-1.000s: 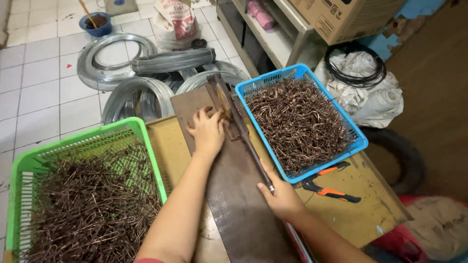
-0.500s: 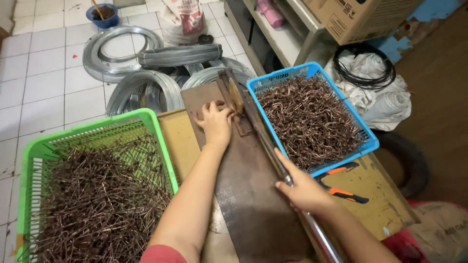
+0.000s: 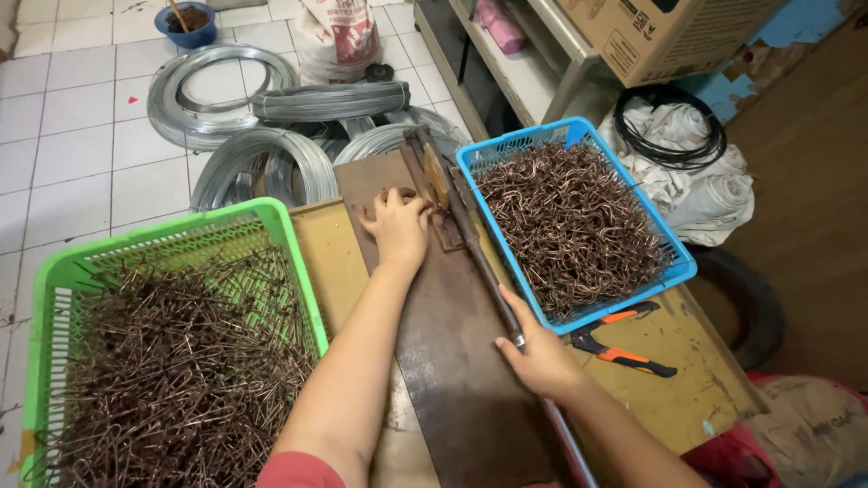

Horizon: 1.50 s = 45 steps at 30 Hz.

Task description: Manually bending small metal wires using a specialized jig and lever tool.

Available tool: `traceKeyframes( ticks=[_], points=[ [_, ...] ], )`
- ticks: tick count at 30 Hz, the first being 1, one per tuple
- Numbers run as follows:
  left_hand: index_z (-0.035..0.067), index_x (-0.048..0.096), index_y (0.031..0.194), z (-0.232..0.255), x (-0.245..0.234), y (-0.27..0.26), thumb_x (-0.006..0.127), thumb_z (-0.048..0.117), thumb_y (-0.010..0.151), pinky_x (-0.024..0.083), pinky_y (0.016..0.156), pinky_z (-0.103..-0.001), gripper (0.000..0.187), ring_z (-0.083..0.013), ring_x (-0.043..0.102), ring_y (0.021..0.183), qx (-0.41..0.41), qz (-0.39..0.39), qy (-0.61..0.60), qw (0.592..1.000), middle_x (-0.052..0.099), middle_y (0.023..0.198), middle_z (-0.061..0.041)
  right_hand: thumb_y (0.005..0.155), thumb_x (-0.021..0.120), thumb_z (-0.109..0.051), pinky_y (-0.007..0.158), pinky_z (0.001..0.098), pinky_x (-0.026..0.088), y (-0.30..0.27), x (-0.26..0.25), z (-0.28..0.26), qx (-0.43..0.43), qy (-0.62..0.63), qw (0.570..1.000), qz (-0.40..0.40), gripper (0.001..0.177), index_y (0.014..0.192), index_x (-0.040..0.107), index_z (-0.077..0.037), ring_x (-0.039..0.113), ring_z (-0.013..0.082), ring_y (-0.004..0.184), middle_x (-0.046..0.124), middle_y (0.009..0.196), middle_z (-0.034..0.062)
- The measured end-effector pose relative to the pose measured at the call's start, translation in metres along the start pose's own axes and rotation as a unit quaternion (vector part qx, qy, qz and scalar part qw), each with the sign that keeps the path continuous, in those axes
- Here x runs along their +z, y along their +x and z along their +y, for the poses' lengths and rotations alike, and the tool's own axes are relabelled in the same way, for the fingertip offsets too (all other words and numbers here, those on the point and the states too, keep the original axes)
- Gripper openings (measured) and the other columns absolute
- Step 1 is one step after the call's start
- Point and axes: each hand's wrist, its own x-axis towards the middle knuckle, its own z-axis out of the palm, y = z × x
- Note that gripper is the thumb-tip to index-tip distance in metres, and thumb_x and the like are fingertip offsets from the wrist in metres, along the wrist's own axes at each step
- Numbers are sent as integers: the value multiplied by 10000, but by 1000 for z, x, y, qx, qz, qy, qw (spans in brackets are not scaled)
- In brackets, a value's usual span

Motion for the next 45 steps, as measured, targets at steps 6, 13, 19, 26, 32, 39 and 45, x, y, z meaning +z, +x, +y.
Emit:
traceKeyframes(
  ticks=[6, 13, 19, 26, 32, 39, 45],
  points=[
    [349, 810, 1037, 5, -16, 1, 776, 362, 979, 244, 1144, -757, 68, -312, 467, 1376, -3, -14, -8, 1000, 593, 1221, 40, 1037, 619, -225, 1183, 543, 539, -14, 0, -14, 13, 32, 999, 17, 821, 1713, 242, -497, 647, 443, 1369, 662, 1468, 275],
    [349, 843, 1128, 21, -50, 6, 670, 371, 997, 199, 1172, -754, 218, -351, 575, 1225, -25, -71, -33, 997, 688, 1166, -31, 1067, 566, -199, 553, 365, 275, -6, 5, -8, 1, 64, 998, 14, 820, 1752, 201, -463, 320, 171, 504, 316, 555, 23],
    [344, 845, 1089, 23, -59, 6, 607, 345, 1025, 188, 1177, -715, 247, -343, 601, 1194, -23, -99, -36, 994, 749, 1075, 20, 1071, 559, -197, 564, 363, 267, -9, 3, -12, 7, 78, 997, 7, 821, 1754, 198, -474, 308, 173, 515, 306, 572, 32],
    [323, 838, 1144, 19, -51, 8, 645, 324, 1017, 244, 1147, -736, 232, -344, 611, 1194, -13, -96, -45, 994, 745, 1101, 7, 1079, 561, -208, 574, 366, 287, -8, 3, -13, 22, 63, 998, 1, 828, 1752, 176, -495, 340, 181, 525, 339, 579, 45],
    [305, 841, 1151, 23, -57, 9, 632, 319, 1028, 223, 1160, -766, 242, -348, 599, 1228, -21, -111, -51, 992, 740, 1117, -6, 1084, 565, -208, 554, 365, 260, -6, 3, -10, 19, 66, 998, -3, 835, 1756, 158, -491, 311, 172, 508, 303, 564, 31],
    [296, 842, 1132, 22, -56, 8, 640, 339, 1026, 237, 1159, -752, 232, -342, 616, 1188, -13, -102, -50, 993, 745, 1080, -5, 1076, 570, -213, 549, 363, 263, -5, 4, -10, 19, 70, 997, 1, 832, 1753, 172, -490, 308, 171, 497, 298, 550, 29],
    [300, 850, 1103, 19, -49, 9, 652, 354, 1016, 239, 1143, -765, 223, -351, 613, 1168, -9, -96, -48, 994, 749, 1061, -2, 1073, 566, -217, 560, 358, 270, -6, 4, -9, 15, 79, 997, 1, 826, 1753, 187, -494, 303, 167, 513, 284, 573, 24]
  ],
)
